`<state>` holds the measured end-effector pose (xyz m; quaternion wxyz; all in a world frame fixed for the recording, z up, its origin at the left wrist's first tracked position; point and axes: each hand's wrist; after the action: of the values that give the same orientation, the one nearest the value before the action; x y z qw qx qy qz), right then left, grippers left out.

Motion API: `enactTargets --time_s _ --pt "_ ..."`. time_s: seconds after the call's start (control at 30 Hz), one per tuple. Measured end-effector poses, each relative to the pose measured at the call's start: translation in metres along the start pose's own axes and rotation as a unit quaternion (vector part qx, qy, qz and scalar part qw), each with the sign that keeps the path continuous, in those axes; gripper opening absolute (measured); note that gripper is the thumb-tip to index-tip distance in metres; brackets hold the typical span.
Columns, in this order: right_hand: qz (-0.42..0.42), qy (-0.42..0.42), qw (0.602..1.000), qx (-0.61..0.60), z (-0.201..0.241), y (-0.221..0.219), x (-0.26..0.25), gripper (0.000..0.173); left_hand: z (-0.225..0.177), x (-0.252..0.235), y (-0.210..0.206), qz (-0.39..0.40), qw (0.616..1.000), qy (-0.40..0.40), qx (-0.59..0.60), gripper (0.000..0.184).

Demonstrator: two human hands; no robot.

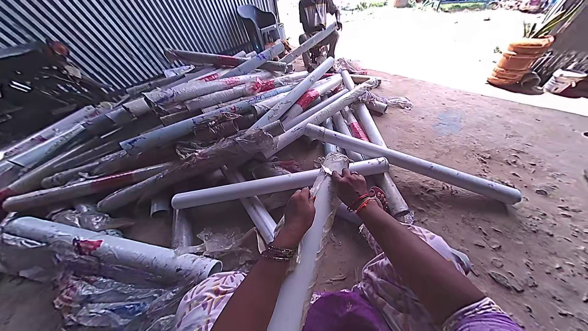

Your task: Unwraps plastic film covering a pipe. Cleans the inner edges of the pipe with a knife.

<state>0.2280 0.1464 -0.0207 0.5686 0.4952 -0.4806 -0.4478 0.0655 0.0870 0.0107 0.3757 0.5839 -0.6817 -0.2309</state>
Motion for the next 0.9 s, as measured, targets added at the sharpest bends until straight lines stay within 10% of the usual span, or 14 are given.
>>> enactTargets --time_s 0.3,0.57,0.9 --pt "-0.042 -0.059 0.963 -0.26 -0.034 0.029 0.002 0.037 0.001 0.014 0.016 -0.047 0.999 -0.022 0.01 0.031" --pt "-0.046 0.012 0.997 -0.057 0.008 0.074 0.081 0.035 -0.005 0.016 0.032 -0.035 0.999 -0.002 -0.003 0.034" --pt "0.057 -0.002 0.998 0.04 0.029 0.062 0.06 0.039 -0.007 0.017 0.02 -0.019 1.0 0.0 -0.019 0.035"
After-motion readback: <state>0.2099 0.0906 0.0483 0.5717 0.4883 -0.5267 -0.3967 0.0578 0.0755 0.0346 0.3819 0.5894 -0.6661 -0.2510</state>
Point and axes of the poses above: each hand's wrist, its own x-axis away from the middle knuckle, its own y-axis out of the back of the hand, z = x × y, and after that the axes turned 7 degrees about x, right-handed
